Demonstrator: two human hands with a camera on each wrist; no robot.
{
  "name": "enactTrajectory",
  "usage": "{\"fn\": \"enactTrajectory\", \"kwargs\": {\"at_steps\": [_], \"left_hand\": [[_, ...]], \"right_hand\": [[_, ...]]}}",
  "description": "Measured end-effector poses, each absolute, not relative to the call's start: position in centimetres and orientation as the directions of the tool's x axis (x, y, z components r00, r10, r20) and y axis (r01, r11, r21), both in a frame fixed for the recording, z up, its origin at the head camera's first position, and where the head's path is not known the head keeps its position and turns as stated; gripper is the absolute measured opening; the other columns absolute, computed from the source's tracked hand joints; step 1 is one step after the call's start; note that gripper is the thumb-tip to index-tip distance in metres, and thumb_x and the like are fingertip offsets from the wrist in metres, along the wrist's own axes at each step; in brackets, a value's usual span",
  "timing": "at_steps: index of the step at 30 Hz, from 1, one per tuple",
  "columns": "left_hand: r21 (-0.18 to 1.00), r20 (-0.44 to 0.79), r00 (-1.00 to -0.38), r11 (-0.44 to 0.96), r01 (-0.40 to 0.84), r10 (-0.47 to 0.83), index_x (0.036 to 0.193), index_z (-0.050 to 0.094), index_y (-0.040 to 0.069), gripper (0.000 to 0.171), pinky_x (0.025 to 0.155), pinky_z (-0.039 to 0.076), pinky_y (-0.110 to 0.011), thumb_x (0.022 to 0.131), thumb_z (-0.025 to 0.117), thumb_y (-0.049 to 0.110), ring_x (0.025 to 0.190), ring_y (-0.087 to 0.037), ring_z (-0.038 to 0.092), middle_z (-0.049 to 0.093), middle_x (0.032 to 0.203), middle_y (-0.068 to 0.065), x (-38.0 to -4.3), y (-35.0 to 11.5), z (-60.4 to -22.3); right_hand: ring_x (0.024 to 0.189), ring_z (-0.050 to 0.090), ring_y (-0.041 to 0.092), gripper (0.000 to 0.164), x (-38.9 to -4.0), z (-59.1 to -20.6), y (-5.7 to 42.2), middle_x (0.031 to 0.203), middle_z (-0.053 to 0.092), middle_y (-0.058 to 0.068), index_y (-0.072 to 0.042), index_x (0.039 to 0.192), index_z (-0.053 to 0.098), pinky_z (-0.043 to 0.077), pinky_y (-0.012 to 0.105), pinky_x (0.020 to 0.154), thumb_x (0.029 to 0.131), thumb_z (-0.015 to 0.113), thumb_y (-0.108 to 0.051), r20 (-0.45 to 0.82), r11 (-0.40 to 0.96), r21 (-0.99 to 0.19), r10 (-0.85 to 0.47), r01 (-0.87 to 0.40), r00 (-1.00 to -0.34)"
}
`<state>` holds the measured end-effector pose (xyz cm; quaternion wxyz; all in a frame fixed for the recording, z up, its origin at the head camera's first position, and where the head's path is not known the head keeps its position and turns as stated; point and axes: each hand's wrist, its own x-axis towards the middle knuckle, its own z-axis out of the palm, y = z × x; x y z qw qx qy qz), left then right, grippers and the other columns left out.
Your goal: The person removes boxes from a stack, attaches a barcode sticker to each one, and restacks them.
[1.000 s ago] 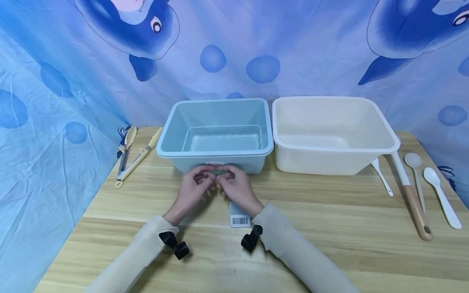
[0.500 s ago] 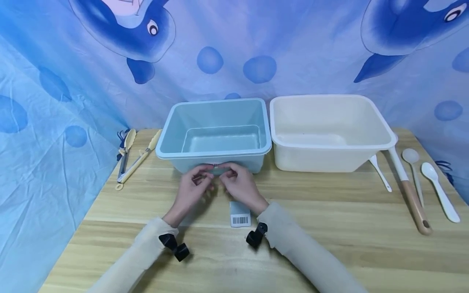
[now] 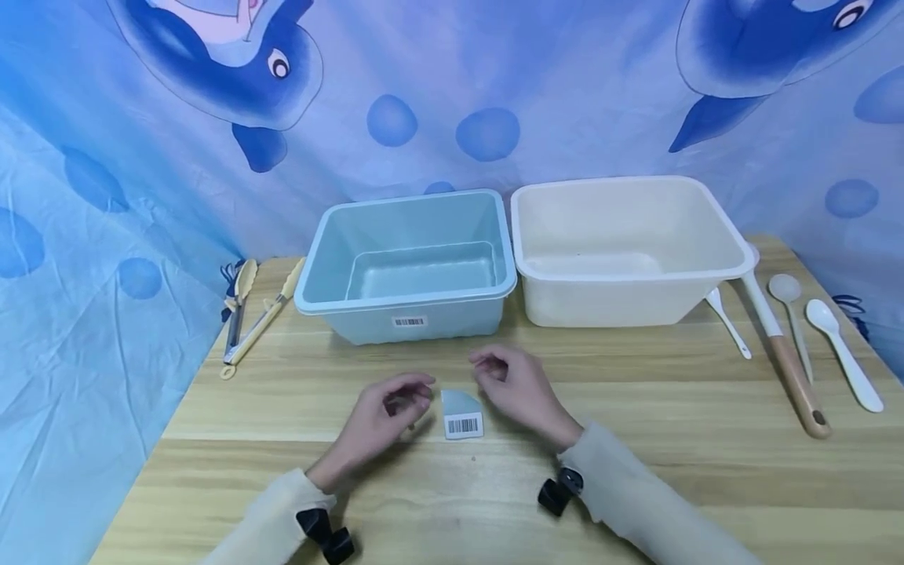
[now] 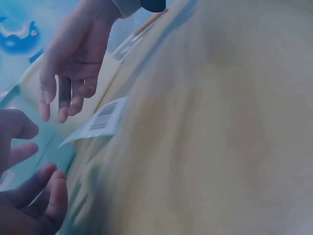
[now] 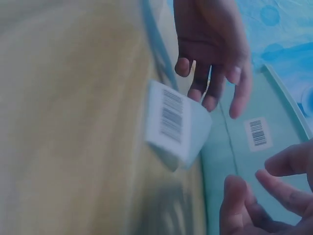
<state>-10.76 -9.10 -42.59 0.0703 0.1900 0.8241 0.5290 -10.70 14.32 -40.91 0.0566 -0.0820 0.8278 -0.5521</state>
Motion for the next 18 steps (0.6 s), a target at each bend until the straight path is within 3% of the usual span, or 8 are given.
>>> {"fn": "enactTrajectory", "kwargs": {"at_steps": [5,14,18], "left_hand": [[0.882,0.073,-0.889,0.388,0.269,0.451,0.115,0.067,0.009,0.035,0.062,0.055,-0.022,0.081,0.072,0.005,0.085,-0.014,0.067,0.072,0.098,-0.009,-9.6,-8.5,-43.1],[0.833,0.077,-0.892,0.463,0.303,0.445,0.108,0.069,0.003,0.025,0.055,0.050,-0.018,0.083,0.066,-0.001,0.065,-0.004,0.058,0.071,0.089,-0.006,-8.5,-7.5,-43.1],[0.853,0.043,-0.900,0.454,0.259,0.433,0.109,0.069,0.002,0.028,0.058,0.051,-0.018,0.082,0.068,-0.002,0.067,-0.005,0.059,0.069,0.090,-0.007,-8.4,-7.3,-43.1]], "right_hand": [[0.088,0.068,0.016,0.023,-8.6,-41.5,15.0,0.099,0.072,0.008,-0.003,0.107,0.068,0.056,0.020,0.077,0.085,0.067,-0.002,0.055,0.493,-0.857,-0.202,-0.150,-0.978],[0.077,0.068,0.011,0.022,-6.7,-42.5,14.3,0.089,0.074,0.007,-0.006,0.103,0.068,0.055,0.020,0.068,0.082,0.067,-0.001,-0.005,0.469,-0.876,-0.234,-0.108,-0.972],[0.073,0.067,0.010,0.022,-6.7,-42.7,14.0,0.087,0.073,0.006,-0.006,0.103,0.068,0.055,0.020,0.067,0.081,0.070,-0.003,-0.050,0.444,-0.894,-0.224,-0.056,-0.973]]}}
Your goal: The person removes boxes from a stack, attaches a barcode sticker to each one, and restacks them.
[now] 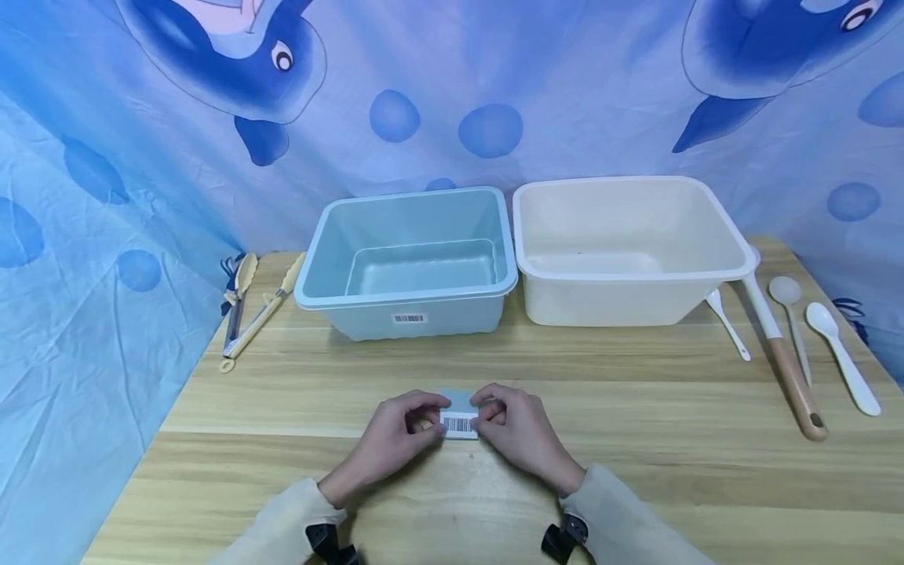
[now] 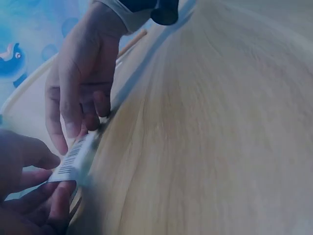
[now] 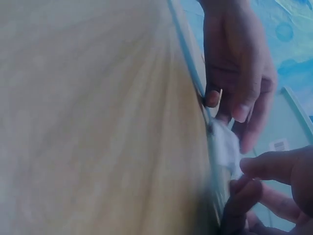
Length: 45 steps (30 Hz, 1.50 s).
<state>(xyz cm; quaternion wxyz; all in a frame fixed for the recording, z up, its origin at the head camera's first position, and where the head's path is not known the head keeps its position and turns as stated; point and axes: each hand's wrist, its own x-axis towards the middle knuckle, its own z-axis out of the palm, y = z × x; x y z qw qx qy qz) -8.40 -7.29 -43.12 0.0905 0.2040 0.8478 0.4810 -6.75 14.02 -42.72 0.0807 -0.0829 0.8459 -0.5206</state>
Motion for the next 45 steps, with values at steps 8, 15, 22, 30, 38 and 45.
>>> {"fn": "enactTrajectory", "kwargs": {"at_steps": [8,15,22,30,38,45], "left_hand": [[0.923,-0.012,-0.912,0.356,0.147,0.410,0.111,0.067,-0.001,0.031,0.068,0.057,-0.019,0.080,0.071,-0.004,0.077,-0.010,0.065,0.070,0.089,-0.011,-8.2,-7.0,-43.3],[0.947,0.019,-0.934,0.293,0.131,0.356,0.106,0.070,0.000,0.026,0.068,0.057,-0.019,0.080,0.072,-0.003,0.078,-0.011,0.066,0.071,0.090,-0.013,-8.3,-6.6,-43.3],[0.964,0.000,-0.945,0.252,0.087,0.326,0.105,0.071,0.002,0.026,0.061,0.054,-0.018,0.080,0.070,-0.004,0.074,-0.009,0.063,0.070,0.091,-0.013,-8.4,-5.9,-42.1],[0.975,-0.030,-0.934,0.214,0.050,0.355,0.106,0.071,0.004,0.026,0.067,0.055,-0.019,0.081,0.068,-0.004,0.081,-0.011,0.065,0.071,0.096,-0.013,-8.0,-4.8,-41.1],[0.981,-0.042,-0.943,0.195,0.024,0.329,0.104,0.072,0.003,0.025,0.071,0.055,-0.018,0.081,0.068,-0.004,0.084,-0.014,0.066,0.072,0.097,-0.014,-7.7,-4.5,-40.6],[0.986,-0.086,-0.945,0.160,-0.037,0.316,0.104,0.072,0.002,0.023,0.069,0.055,-0.017,0.082,0.069,-0.001,0.084,-0.016,0.066,0.072,0.098,-0.014,-7.6,-4.5,-40.4]], "right_hand": [[0.075,0.066,0.012,0.020,-7.0,-43.1,14.1,0.086,0.071,0.007,-0.006,0.100,0.068,0.056,0.021,0.069,0.080,0.073,-0.004,-0.054,0.387,-0.922,-0.197,-0.027,-0.979],[0.075,0.064,0.009,0.018,-6.9,-43.0,14.1,0.084,0.069,0.002,-0.010,0.099,0.070,0.055,0.021,0.068,0.082,0.073,-0.006,-0.042,0.410,-0.912,-0.172,-0.032,-0.984],[0.069,0.055,0.003,0.021,-6.6,-41.6,14.1,0.081,0.063,-0.005,-0.015,0.095,0.073,0.050,0.019,0.059,0.077,0.078,-0.006,0.290,0.569,-0.756,-0.155,-0.325,-0.945],[0.066,0.055,0.005,0.016,-6.2,-40.9,13.5,0.082,0.062,-0.002,-0.010,0.087,0.076,0.048,0.016,0.054,0.073,0.081,-0.004,0.546,0.574,-0.594,-0.227,-0.563,-0.807],[0.066,0.056,0.005,0.016,-6.1,-41.1,13.3,0.082,0.062,-0.005,-0.010,0.085,0.076,0.048,0.017,0.054,0.072,0.082,-0.004,0.551,0.572,-0.593,-0.225,-0.567,-0.803],[0.067,0.055,0.005,0.015,-6.2,-41.0,13.2,0.081,0.062,-0.006,-0.012,0.082,0.076,0.046,0.014,0.055,0.072,0.082,-0.004,0.556,0.575,-0.581,-0.236,-0.576,-0.797]]}}
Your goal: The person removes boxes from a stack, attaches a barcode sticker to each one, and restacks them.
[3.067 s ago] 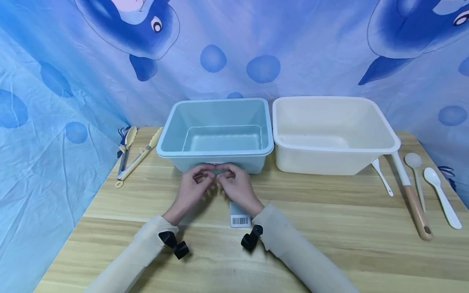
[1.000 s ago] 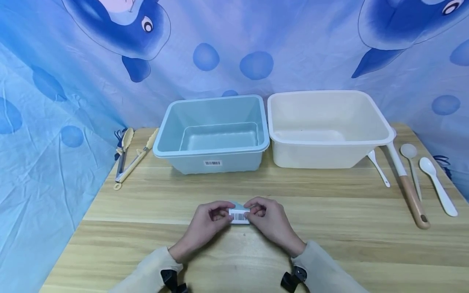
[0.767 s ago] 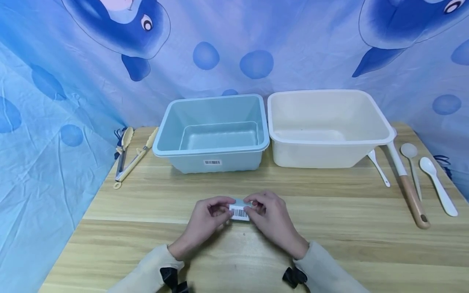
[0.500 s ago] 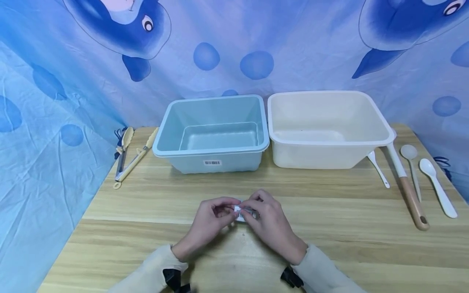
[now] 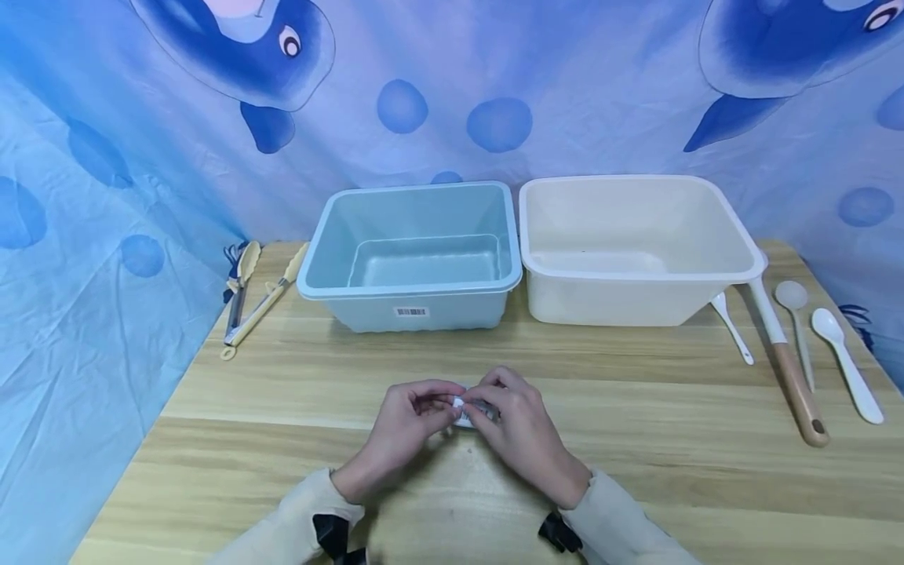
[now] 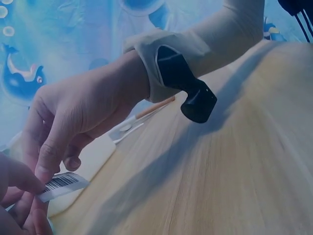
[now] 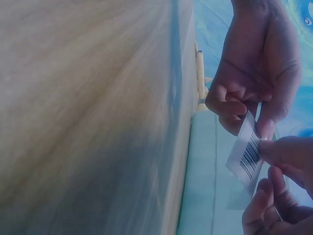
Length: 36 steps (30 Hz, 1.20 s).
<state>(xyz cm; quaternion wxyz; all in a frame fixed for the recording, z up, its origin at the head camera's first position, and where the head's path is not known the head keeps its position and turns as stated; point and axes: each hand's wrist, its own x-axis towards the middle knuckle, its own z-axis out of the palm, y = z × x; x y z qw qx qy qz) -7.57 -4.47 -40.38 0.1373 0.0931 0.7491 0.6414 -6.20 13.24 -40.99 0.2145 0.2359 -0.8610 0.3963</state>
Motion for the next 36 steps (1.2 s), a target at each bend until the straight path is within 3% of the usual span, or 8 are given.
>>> {"fn": "enactTrajectory", "kwargs": {"at_steps": [9,15,25,29,36], "left_hand": [[0.986,-0.130,-0.936,0.139,-0.088,0.328,0.103,0.073,0.002,0.018,0.069,0.053,-0.017,0.085,0.067,0.004,0.085,-0.012,0.068,0.073,0.099,-0.015,-7.6,-4.8,-40.6],[0.982,-0.183,-0.934,0.107,-0.158,0.307,0.103,0.073,0.001,0.018,0.076,0.054,-0.018,0.091,0.060,0.008,0.092,-0.013,0.069,0.073,0.104,-0.014,-7.7,-4.7,-40.7],[0.978,-0.204,-0.940,0.107,-0.181,0.275,0.101,0.073,0.000,0.018,0.077,0.054,-0.020,0.088,0.066,0.010,0.093,-0.021,0.071,0.074,0.102,-0.015,-8.0,-4.9,-41.2],[0.977,-0.201,-0.945,0.129,-0.172,0.259,0.101,0.073,0.000,0.018,0.080,0.053,-0.020,0.088,0.066,0.010,0.097,-0.026,0.070,0.073,0.103,-0.016,-8.3,-5.2,-41.6],[0.968,-0.157,-0.958,0.230,-0.102,0.238,0.098,0.074,0.003,0.015,0.082,0.054,-0.023,0.087,0.065,0.009,0.091,-0.019,0.071,0.074,0.099,-0.012,-8.9,-5.8,-42.2]], "right_hand": [[0.068,0.053,0.002,0.015,-6.3,-41.0,13.3,0.083,0.062,-0.007,-0.015,0.083,0.074,0.047,0.017,0.056,0.074,0.081,-0.004,0.470,0.583,-0.623,-0.254,-0.521,-0.845],[0.071,0.051,0.000,0.012,-6.3,-40.9,13.5,0.084,0.060,-0.008,-0.015,0.084,0.071,0.047,0.019,0.058,0.080,0.076,-0.006,0.377,0.577,-0.666,-0.286,-0.472,-0.881],[0.072,0.052,-0.001,0.014,-6.0,-41.1,13.7,0.082,0.059,-0.009,-0.015,0.084,0.065,0.048,0.018,0.059,0.084,0.071,-0.002,0.410,0.504,-0.674,-0.354,-0.541,-0.841],[0.071,0.052,-0.001,0.009,-6.0,-41.0,13.7,0.082,0.060,-0.010,-0.016,0.085,0.065,0.048,0.017,0.060,0.088,0.068,-0.008,0.395,0.499,-0.678,-0.373,-0.540,-0.840],[0.072,0.052,-0.001,0.003,-5.8,-40.9,13.9,0.083,0.061,-0.010,-0.015,0.087,0.065,0.050,0.017,0.061,0.090,0.066,-0.015,0.365,0.483,-0.700,-0.393,-0.527,-0.844]]}}
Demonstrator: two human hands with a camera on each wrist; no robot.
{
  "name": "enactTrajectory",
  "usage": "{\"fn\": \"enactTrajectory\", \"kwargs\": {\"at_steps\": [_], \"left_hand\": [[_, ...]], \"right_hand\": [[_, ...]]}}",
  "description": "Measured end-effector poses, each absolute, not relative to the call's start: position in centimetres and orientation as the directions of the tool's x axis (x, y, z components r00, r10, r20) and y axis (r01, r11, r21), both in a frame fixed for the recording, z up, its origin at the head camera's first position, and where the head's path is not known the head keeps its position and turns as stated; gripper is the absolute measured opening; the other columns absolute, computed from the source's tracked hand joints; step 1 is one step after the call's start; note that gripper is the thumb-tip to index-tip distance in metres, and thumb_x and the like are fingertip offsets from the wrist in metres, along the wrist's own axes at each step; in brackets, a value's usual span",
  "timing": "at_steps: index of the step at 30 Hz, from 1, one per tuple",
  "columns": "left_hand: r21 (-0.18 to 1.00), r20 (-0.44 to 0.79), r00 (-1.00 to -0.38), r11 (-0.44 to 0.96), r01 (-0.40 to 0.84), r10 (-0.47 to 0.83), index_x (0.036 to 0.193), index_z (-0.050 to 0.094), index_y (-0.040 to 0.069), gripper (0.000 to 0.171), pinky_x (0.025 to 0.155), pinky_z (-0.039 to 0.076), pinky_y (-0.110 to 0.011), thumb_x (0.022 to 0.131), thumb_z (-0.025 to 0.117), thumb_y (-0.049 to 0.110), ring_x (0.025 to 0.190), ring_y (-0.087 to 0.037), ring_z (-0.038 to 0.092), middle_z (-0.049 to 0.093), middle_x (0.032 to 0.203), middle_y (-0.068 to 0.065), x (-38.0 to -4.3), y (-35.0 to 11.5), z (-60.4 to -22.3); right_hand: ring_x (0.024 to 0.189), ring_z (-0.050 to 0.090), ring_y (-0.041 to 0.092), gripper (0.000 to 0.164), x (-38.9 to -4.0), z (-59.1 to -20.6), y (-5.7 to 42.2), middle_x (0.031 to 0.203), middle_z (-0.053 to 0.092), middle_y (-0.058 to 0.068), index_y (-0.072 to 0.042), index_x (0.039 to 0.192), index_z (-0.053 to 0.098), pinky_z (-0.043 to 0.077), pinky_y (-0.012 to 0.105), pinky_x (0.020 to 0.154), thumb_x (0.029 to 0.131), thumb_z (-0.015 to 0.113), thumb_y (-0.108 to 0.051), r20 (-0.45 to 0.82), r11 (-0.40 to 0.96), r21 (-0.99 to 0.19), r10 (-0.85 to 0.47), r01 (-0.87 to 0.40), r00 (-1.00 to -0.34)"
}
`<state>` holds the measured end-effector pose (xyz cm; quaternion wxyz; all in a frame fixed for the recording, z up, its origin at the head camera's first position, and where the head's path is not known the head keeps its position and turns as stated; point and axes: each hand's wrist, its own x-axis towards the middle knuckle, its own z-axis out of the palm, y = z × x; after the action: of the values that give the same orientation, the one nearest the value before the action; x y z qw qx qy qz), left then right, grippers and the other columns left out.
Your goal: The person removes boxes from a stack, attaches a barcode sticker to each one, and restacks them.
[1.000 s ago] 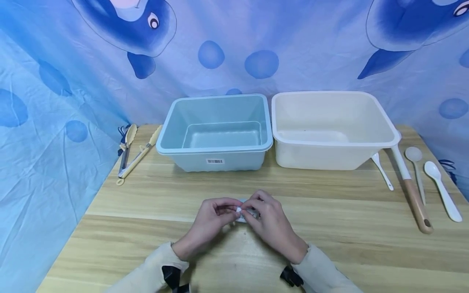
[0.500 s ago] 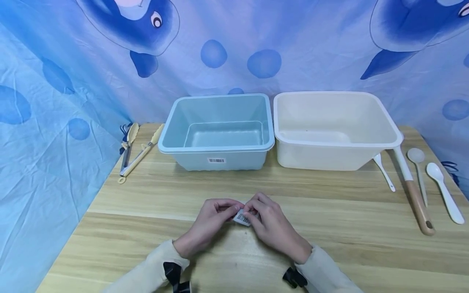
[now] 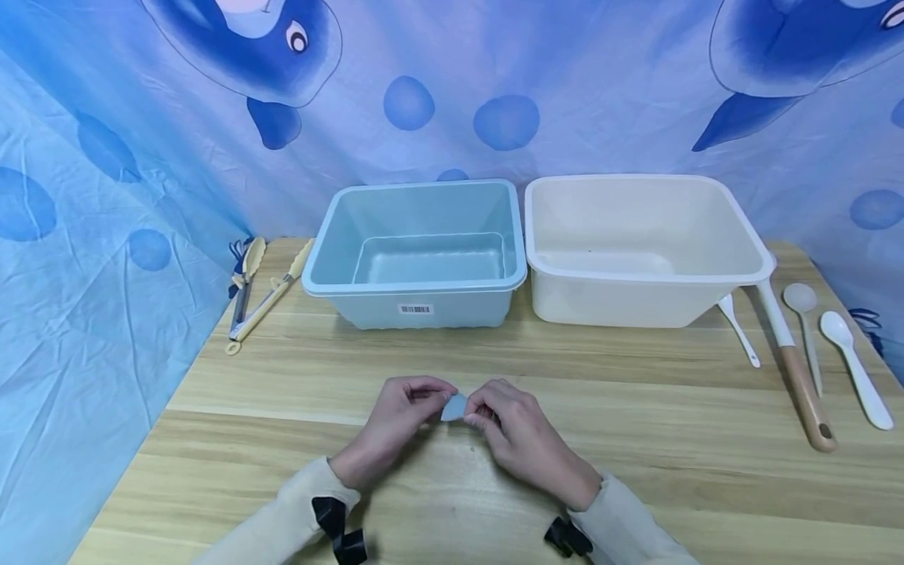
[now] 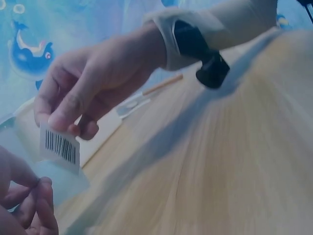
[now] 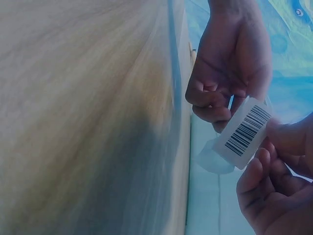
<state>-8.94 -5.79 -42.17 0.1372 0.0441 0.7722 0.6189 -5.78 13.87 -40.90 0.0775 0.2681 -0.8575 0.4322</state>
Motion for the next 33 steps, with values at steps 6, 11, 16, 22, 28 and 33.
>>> {"fn": "enactTrajectory", "kwargs": {"at_steps": [6,11,16,22,28,33], "left_hand": [[0.965,-0.104,-0.966,0.258,-0.041,0.237,0.097,0.074,0.001,0.016,0.077,0.055,-0.021,0.087,0.064,0.007,0.083,-0.014,0.070,0.074,0.095,-0.014,-9.3,-6.3,-42.4],[0.952,-0.069,-0.969,0.306,0.007,0.236,0.096,0.074,0.002,0.014,0.074,0.055,-0.020,0.086,0.065,0.005,0.080,-0.015,0.068,0.074,0.092,-0.014,-9.5,-6.5,-42.6],[0.921,-0.025,-0.962,0.380,0.083,0.271,0.094,0.074,0.004,0.012,0.070,0.055,-0.020,0.086,0.066,0.003,0.077,-0.013,0.067,0.074,0.088,-0.011,-9.6,-6.7,-42.6],[0.778,0.093,-0.894,0.528,0.339,0.438,0.108,0.072,0.007,0.022,0.067,0.054,-0.018,0.086,0.066,0.006,0.073,-0.005,0.065,0.074,0.086,-0.003,-9.4,-6.9,-42.3],[0.656,0.132,-0.876,0.622,0.428,0.463,0.113,0.070,0.010,0.027,0.061,0.048,-0.017,0.086,0.067,0.011,0.065,-0.006,0.058,0.070,0.082,0.001,-9.0,-7.1,-40.8],[0.701,0.231,-0.863,0.538,0.467,0.448,0.103,0.072,0.009,0.021,0.064,0.053,-0.023,0.082,0.073,0.008,0.081,-0.015,0.064,0.071,0.098,-0.004,-8.8,-7.0,-39.9]], "right_hand": [[0.071,0.052,-0.002,0.004,-5.7,-41.1,13.9,0.082,0.061,-0.009,-0.014,0.086,0.066,0.050,0.017,0.060,0.090,0.066,-0.015,0.377,0.468,-0.705,-0.391,-0.534,-0.840],[0.071,0.053,-0.003,0.003,-5.5,-40.8,14.1,0.082,0.062,-0.009,-0.013,0.086,0.066,0.051,0.017,0.060,0.089,0.067,-0.013,0.360,0.476,-0.711,-0.385,-0.517,-0.850],[0.071,0.054,-0.002,0.006,-5.5,-40.6,14.2,0.083,0.062,-0.009,-0.012,0.085,0.066,0.052,0.017,0.061,0.086,0.069,-0.008,0.384,0.468,-0.701,-0.387,-0.538,-0.838],[0.071,0.055,-0.002,0.015,-5.5,-40.4,14.5,0.082,0.064,-0.010,-0.014,0.086,0.066,0.052,0.017,0.061,0.081,0.072,-0.001,0.408,0.474,-0.691,-0.368,-0.546,-0.836],[0.071,0.056,-0.001,0.017,-5.6,-39.7,14.7,0.082,0.065,-0.004,-0.015,0.087,0.066,0.053,0.019,0.062,0.082,0.071,0.000,0.345,0.486,-0.735,-0.333,-0.473,-0.878],[0.071,0.056,0.000,0.015,-5.8,-39.8,14.8,0.082,0.066,-0.001,-0.015,0.088,0.067,0.053,0.020,0.063,0.083,0.071,-0.001,0.307,0.499,-0.752,-0.312,-0.430,-0.899]]}}
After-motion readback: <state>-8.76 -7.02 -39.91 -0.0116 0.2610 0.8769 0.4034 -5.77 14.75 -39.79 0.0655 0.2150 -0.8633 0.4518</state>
